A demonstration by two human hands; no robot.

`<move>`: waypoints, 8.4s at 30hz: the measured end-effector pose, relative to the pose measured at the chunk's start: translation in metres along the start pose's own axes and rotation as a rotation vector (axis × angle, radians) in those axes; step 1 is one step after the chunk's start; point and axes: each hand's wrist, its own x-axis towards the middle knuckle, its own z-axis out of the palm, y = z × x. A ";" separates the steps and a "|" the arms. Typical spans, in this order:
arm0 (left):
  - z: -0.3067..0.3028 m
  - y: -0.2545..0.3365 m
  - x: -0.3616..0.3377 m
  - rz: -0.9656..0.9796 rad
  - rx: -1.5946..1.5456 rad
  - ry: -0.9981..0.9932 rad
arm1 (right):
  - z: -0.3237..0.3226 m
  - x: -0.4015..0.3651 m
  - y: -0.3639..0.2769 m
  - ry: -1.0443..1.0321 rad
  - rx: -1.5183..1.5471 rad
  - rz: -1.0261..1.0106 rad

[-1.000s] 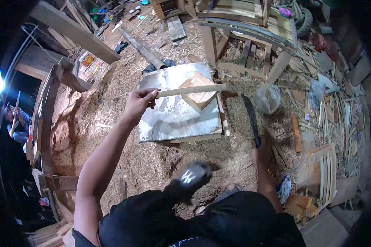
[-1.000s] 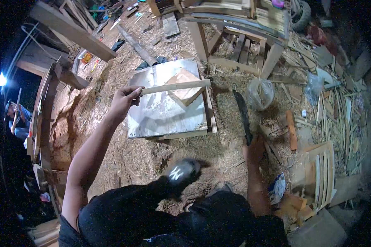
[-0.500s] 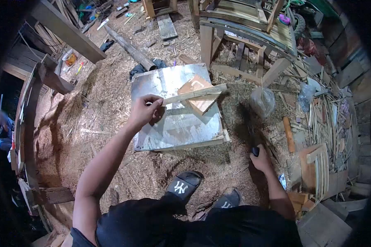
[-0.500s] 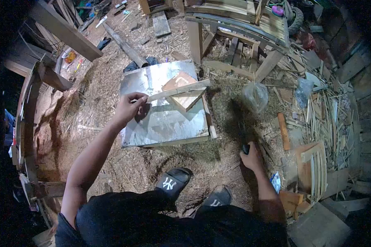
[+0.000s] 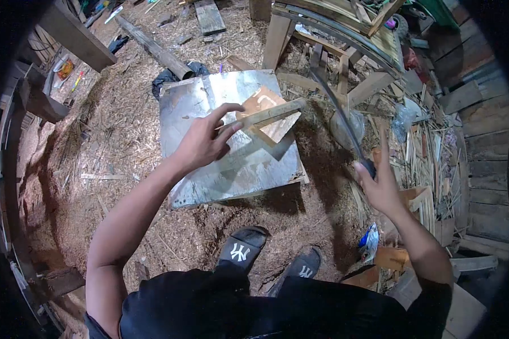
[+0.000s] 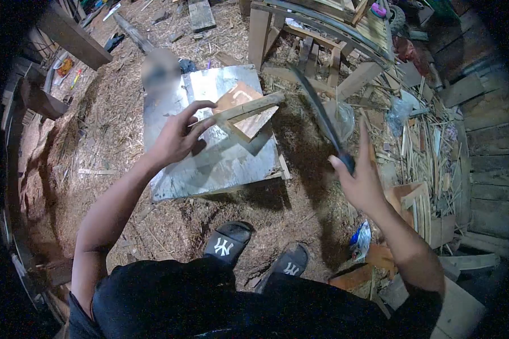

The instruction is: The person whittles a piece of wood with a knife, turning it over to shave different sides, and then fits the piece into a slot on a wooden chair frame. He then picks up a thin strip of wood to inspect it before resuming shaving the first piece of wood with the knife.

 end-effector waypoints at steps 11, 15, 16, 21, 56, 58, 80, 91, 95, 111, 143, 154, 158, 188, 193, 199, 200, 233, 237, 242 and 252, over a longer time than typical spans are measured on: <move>0.028 -0.021 0.027 0.426 0.482 0.118 | 0.069 0.018 -0.036 0.102 0.168 -0.384; 0.033 -0.026 0.027 0.405 0.498 0.120 | 0.077 0.021 -0.047 0.040 0.154 -0.329; 0.034 -0.028 0.027 0.399 0.496 0.115 | 0.077 0.022 -0.048 0.034 0.158 -0.325; 0.038 -0.025 0.026 0.435 0.574 0.130 | 0.073 0.030 -0.048 0.046 0.075 -0.308; 0.053 -0.021 0.023 0.463 0.528 0.102 | 0.061 0.031 -0.029 -0.123 0.680 0.142; 0.055 -0.021 0.019 0.465 0.540 0.071 | 0.057 0.025 -0.029 -0.132 0.769 0.216; 0.058 -0.013 0.027 0.518 0.574 0.038 | 0.066 0.010 -0.029 0.018 0.021 -0.250; 0.057 -0.011 0.027 0.497 0.602 -0.001 | 0.079 0.004 -0.025 -0.007 -0.117 -0.226; 0.058 -0.013 0.024 0.490 0.617 0.010 | 0.069 0.015 -0.031 0.090 0.040 -0.332; 0.059 -0.010 0.022 0.493 0.643 0.016 | 0.071 0.021 -0.034 0.221 0.033 -0.410; 0.062 -0.009 0.021 0.493 0.582 0.030 | 0.062 0.019 0.001 -0.689 1.763 0.275; 0.061 -0.009 0.021 0.471 0.600 0.036 | 0.065 0.015 0.020 -0.801 2.040 0.304; 0.062 -0.008 0.021 0.467 0.558 0.039 | 0.065 0.015 0.019 -0.821 2.040 0.287; 0.059 -0.006 0.024 0.500 0.568 0.012 | 0.056 0.036 -0.043 0.225 0.019 -0.460; 0.058 -0.004 0.023 0.490 0.597 -0.005 | 0.086 0.028 -0.029 0.029 -0.182 -0.250; 0.058 -0.004 0.021 0.491 0.621 -0.008 | 0.068 0.042 -0.033 0.257 0.051 -0.460; 0.058 -0.003 0.021 0.467 0.610 -0.020 | 0.069 0.044 -0.034 0.250 0.053 -0.460; 0.037 -0.002 0.031 -0.098 0.076 -0.214 | 0.059 0.019 0.011 -0.233 1.243 0.249; 0.035 0.001 0.032 -0.062 0.013 -0.203 | 0.059 0.018 0.016 -0.244 1.306 0.252; 0.034 0.002 0.033 -0.056 -0.003 -0.185 | 0.062 0.017 0.016 -0.283 1.356 0.241; 0.036 0.001 0.034 -0.012 0.027 -0.175 | 0.063 0.011 0.015 -0.286 1.282 0.227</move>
